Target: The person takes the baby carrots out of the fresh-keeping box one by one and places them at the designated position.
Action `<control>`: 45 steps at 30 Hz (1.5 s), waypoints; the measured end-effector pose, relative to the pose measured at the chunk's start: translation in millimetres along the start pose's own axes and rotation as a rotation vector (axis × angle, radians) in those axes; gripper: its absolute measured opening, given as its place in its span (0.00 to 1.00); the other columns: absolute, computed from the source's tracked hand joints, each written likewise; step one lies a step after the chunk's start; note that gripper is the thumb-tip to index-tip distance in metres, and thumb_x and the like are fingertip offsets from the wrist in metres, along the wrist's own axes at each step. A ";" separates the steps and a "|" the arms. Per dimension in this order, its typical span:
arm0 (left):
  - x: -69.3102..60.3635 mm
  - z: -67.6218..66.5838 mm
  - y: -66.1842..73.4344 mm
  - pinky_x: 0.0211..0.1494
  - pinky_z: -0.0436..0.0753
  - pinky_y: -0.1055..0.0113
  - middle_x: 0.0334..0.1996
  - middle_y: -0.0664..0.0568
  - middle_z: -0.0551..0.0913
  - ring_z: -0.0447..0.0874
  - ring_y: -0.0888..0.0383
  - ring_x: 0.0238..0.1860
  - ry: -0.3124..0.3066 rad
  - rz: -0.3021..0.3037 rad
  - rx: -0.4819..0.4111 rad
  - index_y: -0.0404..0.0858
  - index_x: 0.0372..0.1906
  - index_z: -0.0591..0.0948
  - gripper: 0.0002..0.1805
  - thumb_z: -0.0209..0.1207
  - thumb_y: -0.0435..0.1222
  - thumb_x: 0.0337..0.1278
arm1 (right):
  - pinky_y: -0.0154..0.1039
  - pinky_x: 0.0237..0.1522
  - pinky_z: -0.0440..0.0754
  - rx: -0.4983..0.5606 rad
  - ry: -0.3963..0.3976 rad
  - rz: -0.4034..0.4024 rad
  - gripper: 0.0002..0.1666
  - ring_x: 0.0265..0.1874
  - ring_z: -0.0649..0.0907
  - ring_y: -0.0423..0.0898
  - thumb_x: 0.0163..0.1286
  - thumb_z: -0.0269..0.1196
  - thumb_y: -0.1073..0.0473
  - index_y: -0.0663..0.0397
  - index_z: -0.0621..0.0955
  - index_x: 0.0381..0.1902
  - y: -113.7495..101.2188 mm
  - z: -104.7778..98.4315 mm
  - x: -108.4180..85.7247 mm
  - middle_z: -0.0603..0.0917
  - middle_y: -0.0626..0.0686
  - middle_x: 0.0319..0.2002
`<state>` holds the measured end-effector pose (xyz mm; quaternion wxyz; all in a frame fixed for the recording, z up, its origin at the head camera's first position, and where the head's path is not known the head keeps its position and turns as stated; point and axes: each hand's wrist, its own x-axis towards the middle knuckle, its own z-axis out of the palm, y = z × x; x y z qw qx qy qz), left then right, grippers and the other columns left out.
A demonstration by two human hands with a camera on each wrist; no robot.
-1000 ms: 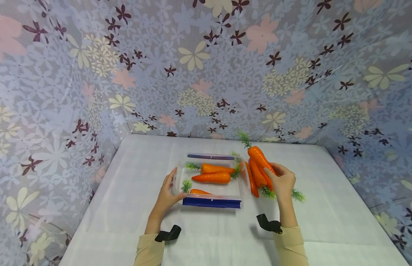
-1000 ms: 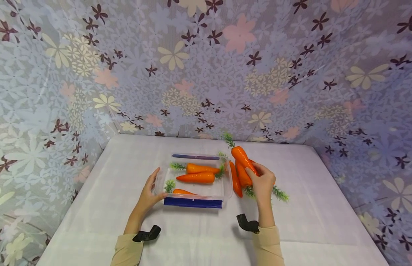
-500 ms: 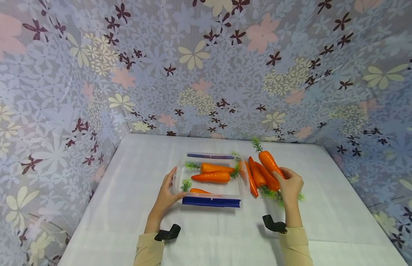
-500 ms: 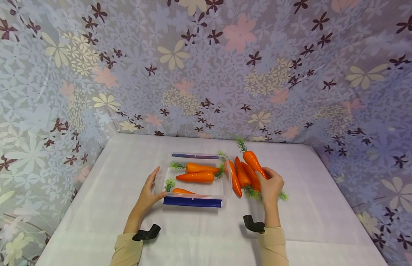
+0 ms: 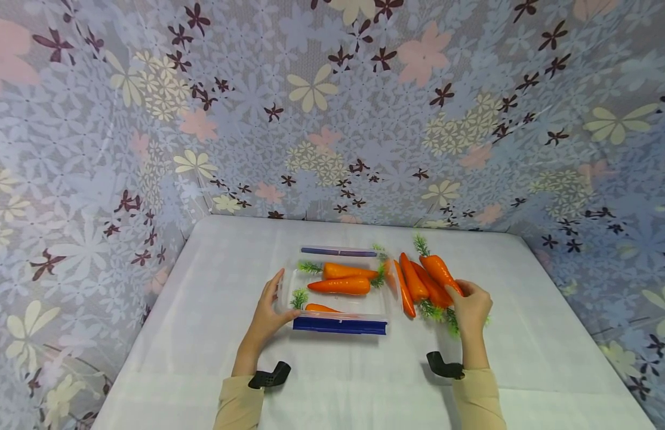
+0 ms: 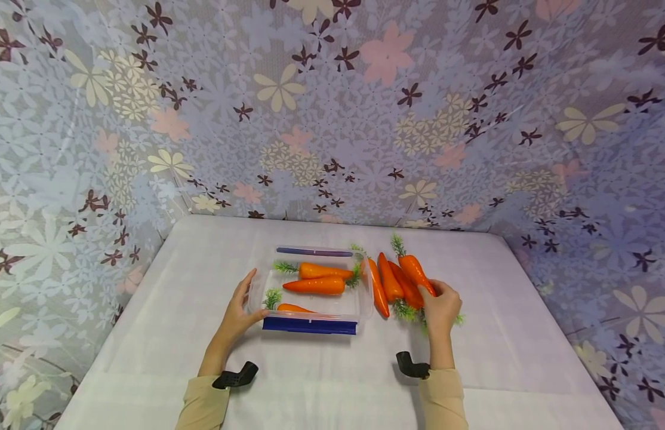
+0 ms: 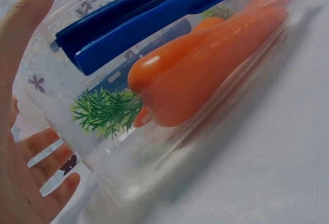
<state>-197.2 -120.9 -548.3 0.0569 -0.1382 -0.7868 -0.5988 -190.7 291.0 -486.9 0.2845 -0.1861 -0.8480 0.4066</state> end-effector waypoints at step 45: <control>0.6 -0.7 2.3 0.67 0.64 0.40 0.70 0.36 0.59 0.63 0.38 0.66 -0.006 -0.028 -0.008 0.47 0.75 0.53 0.54 0.70 0.38 0.42 | 0.47 0.31 0.76 -0.234 -0.174 0.081 0.20 0.38 0.81 0.66 0.57 0.64 0.61 0.72 0.81 0.43 29.8 -5.4 -1.5 0.83 0.72 0.41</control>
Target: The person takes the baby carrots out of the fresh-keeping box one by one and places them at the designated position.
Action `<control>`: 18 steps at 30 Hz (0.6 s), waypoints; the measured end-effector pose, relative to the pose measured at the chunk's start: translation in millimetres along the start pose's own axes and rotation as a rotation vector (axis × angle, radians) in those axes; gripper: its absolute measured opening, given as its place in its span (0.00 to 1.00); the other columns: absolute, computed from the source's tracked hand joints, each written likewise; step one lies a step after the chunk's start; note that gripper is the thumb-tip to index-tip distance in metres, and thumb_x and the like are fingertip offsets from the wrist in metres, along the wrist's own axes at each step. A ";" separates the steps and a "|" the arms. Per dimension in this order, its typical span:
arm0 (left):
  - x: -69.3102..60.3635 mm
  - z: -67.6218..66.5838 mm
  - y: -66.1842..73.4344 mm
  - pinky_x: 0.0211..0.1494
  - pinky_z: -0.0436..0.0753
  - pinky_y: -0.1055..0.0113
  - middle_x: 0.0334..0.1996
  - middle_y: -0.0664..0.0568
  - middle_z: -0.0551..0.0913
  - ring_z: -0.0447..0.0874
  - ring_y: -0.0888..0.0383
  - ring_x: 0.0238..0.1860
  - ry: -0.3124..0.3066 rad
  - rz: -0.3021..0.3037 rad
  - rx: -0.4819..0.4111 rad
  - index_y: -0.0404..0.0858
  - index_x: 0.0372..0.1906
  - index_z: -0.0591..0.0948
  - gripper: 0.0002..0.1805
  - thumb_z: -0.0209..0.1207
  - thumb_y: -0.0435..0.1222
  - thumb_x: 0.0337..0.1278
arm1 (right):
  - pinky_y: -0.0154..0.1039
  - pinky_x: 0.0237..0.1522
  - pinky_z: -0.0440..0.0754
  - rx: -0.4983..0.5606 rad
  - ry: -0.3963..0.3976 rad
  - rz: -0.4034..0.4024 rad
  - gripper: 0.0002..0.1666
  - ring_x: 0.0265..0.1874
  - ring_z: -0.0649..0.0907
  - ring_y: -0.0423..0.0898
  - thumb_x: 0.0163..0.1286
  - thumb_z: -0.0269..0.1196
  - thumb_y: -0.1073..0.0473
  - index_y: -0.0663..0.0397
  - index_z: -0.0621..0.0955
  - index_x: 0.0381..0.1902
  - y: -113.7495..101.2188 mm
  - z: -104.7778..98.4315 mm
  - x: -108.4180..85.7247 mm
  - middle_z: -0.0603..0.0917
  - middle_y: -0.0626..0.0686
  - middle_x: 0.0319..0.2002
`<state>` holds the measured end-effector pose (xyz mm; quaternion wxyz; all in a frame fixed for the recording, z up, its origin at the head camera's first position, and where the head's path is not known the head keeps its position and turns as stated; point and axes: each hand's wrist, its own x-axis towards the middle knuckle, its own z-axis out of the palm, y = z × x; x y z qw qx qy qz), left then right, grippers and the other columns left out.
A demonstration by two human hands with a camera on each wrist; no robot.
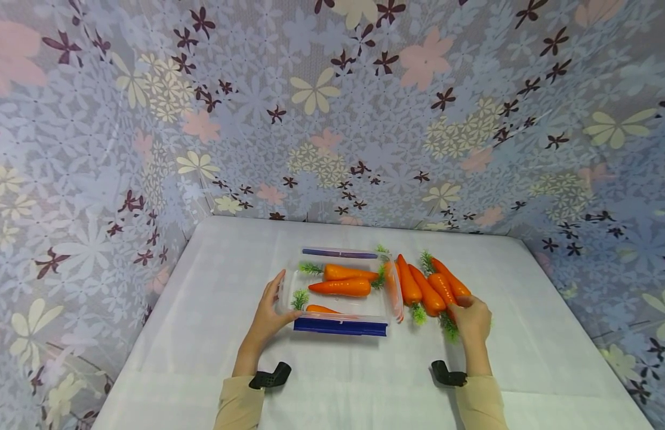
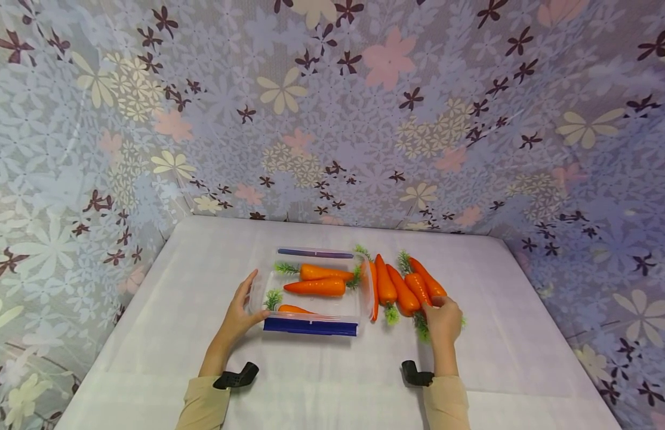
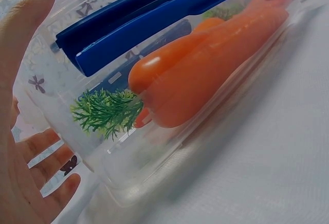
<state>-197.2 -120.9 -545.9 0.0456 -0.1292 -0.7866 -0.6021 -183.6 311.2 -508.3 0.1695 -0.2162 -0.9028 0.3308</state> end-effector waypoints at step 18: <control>-1.1 1.4 1.5 0.67 0.63 0.41 0.70 0.36 0.59 0.63 0.38 0.66 0.012 -0.005 0.011 0.48 0.75 0.54 0.53 0.70 0.36 0.42 | 0.50 0.42 0.80 0.195 -0.025 -0.173 0.16 0.42 0.83 0.60 0.63 0.64 0.62 0.65 0.82 0.47 -82.4 -3.3 -17.2 0.85 0.66 0.43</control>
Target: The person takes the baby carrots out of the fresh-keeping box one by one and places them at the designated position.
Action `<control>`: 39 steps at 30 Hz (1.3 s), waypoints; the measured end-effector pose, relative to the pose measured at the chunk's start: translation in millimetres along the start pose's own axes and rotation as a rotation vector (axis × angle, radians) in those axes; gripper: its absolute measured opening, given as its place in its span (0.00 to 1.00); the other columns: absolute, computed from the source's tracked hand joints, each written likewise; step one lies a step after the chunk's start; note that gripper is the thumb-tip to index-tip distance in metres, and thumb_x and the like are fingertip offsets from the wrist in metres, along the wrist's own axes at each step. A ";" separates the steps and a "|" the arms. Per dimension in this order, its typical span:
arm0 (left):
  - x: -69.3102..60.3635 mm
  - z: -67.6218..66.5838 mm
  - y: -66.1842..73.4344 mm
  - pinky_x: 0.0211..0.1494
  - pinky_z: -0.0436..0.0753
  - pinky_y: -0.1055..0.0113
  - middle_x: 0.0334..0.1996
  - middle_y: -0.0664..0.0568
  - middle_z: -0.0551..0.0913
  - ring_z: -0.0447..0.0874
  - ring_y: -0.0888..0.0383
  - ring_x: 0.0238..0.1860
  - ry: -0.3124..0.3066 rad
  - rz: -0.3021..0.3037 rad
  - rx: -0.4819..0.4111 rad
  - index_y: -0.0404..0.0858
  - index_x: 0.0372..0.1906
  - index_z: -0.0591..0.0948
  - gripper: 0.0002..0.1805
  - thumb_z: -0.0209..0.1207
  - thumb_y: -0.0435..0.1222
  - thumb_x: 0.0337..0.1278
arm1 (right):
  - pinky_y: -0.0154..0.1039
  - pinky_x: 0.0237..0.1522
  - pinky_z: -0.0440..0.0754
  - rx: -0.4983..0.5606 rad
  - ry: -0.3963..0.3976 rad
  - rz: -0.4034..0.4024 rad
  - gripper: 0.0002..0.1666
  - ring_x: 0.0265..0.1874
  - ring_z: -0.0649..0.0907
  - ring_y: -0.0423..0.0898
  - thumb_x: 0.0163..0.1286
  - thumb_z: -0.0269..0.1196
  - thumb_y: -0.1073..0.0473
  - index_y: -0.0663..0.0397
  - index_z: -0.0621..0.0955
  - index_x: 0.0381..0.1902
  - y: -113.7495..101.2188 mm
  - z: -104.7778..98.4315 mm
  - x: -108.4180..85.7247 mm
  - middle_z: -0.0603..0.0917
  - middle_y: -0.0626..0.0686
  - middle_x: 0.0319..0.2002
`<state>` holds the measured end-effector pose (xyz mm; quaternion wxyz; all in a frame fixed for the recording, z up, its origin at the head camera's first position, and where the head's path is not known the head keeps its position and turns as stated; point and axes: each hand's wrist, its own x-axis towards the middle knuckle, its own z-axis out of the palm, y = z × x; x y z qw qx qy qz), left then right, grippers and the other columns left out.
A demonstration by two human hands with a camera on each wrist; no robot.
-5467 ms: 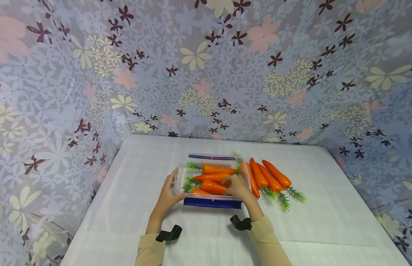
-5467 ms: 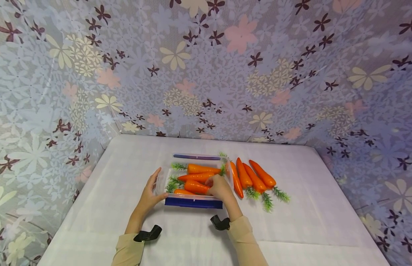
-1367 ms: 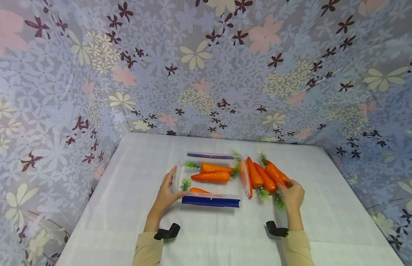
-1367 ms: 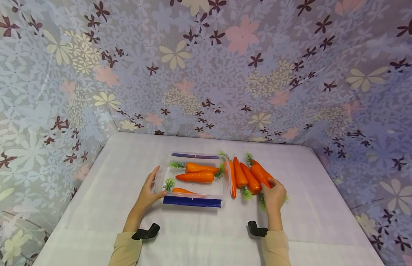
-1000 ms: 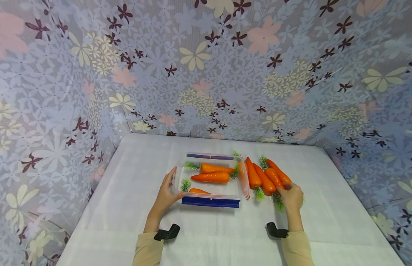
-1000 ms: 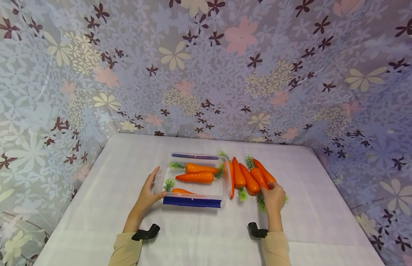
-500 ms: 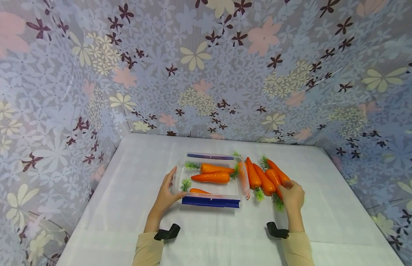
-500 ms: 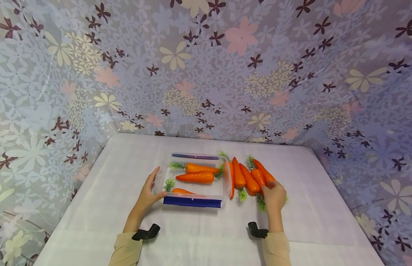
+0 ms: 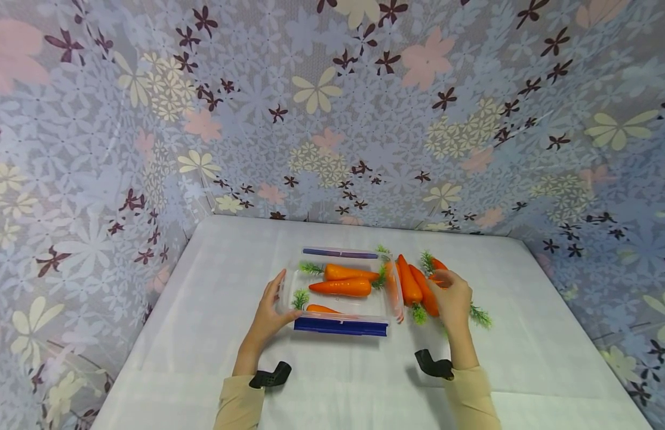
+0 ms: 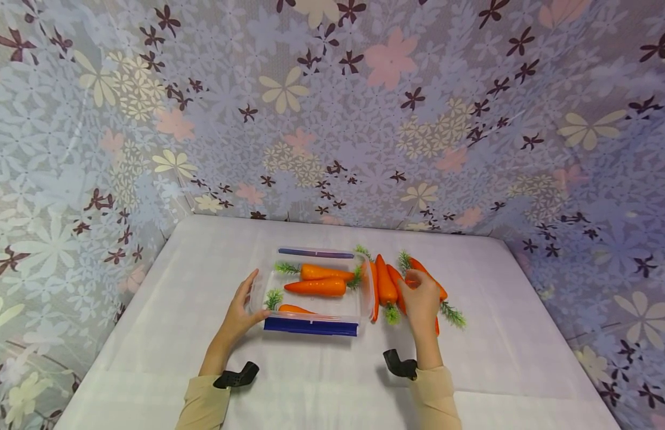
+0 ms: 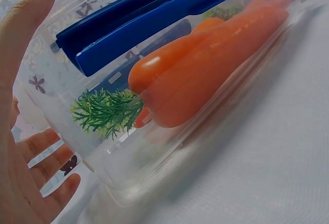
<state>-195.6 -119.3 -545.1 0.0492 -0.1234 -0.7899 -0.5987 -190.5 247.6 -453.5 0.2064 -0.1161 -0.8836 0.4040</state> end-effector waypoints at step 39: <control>-0.8 -2.2 1.1 0.67 0.63 0.38 0.70 0.33 0.59 0.62 0.35 0.65 -0.015 0.036 -0.018 0.45 0.75 0.54 0.54 0.71 0.42 0.42 | 0.49 0.43 0.84 0.145 -0.463 -0.269 0.19 0.39 0.85 0.62 0.52 0.69 0.73 0.73 0.81 0.44 -40.8 96.2 7.9 0.85 0.69 0.40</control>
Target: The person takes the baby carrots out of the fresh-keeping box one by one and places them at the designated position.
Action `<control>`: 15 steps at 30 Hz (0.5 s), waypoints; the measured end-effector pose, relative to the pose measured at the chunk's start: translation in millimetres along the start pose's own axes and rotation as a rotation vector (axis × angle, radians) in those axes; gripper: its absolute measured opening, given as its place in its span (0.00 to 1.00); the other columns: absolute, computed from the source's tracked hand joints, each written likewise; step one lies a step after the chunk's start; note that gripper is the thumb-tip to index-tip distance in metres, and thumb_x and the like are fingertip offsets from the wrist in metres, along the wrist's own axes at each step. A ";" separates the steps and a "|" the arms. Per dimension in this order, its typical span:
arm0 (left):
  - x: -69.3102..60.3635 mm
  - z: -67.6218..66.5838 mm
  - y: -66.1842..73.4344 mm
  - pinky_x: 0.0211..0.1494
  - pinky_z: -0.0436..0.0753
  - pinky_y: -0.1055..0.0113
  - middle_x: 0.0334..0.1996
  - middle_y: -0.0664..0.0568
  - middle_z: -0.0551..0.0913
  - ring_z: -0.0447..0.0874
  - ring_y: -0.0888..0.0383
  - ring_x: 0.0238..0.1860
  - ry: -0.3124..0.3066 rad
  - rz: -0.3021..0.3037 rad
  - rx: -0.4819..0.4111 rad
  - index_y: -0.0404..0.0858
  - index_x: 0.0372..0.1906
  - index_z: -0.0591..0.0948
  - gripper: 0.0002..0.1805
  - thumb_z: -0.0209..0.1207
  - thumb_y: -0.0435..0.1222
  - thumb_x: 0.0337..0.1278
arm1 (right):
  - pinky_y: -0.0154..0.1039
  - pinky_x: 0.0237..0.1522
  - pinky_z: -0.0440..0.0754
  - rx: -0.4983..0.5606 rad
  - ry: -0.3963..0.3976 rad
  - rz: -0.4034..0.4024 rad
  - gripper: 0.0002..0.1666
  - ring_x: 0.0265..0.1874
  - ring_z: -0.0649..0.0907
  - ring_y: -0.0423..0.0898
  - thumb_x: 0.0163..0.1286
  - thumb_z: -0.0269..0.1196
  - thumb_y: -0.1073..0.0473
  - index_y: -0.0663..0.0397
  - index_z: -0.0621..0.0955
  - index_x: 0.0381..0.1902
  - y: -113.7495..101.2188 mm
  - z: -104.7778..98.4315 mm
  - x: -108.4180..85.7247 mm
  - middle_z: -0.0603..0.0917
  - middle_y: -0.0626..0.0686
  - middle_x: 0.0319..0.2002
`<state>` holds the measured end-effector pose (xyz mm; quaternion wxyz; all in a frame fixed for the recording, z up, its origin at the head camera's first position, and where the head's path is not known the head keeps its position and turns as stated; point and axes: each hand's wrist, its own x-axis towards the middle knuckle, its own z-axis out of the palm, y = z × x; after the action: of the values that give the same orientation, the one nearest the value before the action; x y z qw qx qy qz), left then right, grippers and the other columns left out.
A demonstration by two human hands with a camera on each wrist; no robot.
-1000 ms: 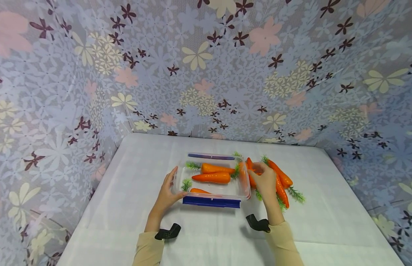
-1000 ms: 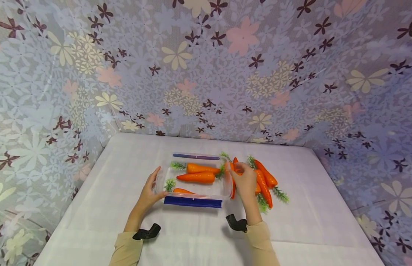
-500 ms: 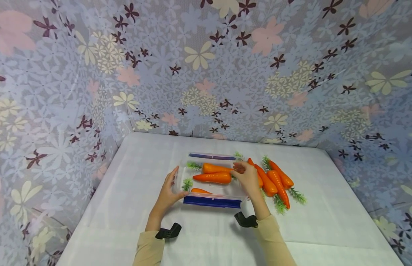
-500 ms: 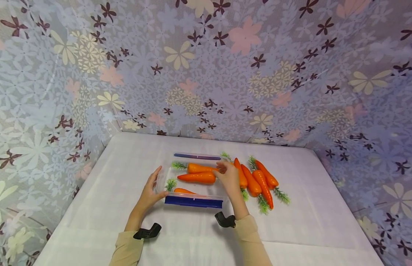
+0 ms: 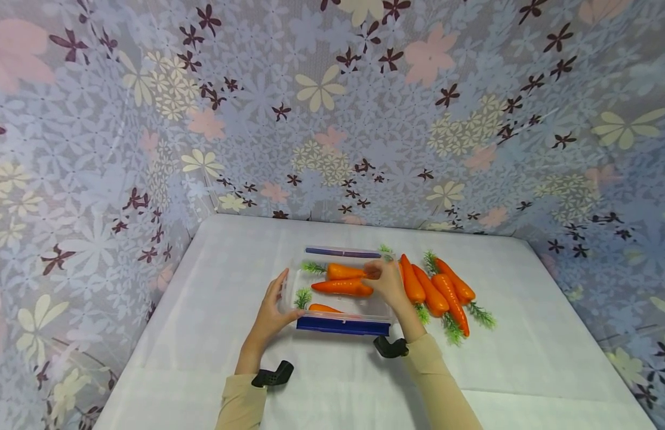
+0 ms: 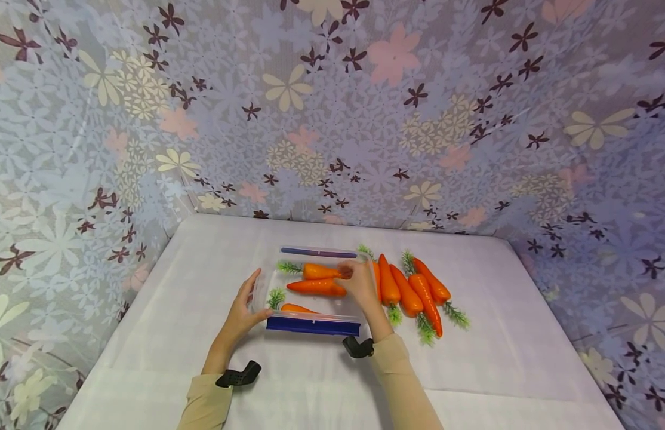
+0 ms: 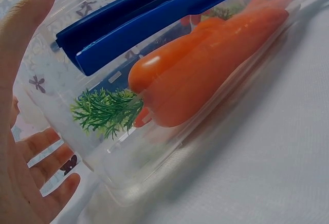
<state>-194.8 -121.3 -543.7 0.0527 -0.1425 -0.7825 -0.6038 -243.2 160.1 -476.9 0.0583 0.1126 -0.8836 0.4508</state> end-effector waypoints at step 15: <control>1.9 1.6 -12.7 0.65 0.65 0.37 0.69 0.35 0.61 0.64 0.39 0.64 0.018 0.031 0.015 0.45 0.75 0.54 0.54 0.71 0.44 0.41 | 0.52 0.53 0.79 -0.157 -0.115 0.095 0.21 0.46 0.82 0.59 0.52 0.68 0.70 0.70 0.81 0.47 4.4 6.6 -0.4 0.84 0.66 0.46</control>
<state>-200.1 -122.4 -555.5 0.0701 -0.1485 -0.7844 -0.5982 -244.0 157.3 -484.3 -0.0055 0.0917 -0.9223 0.3754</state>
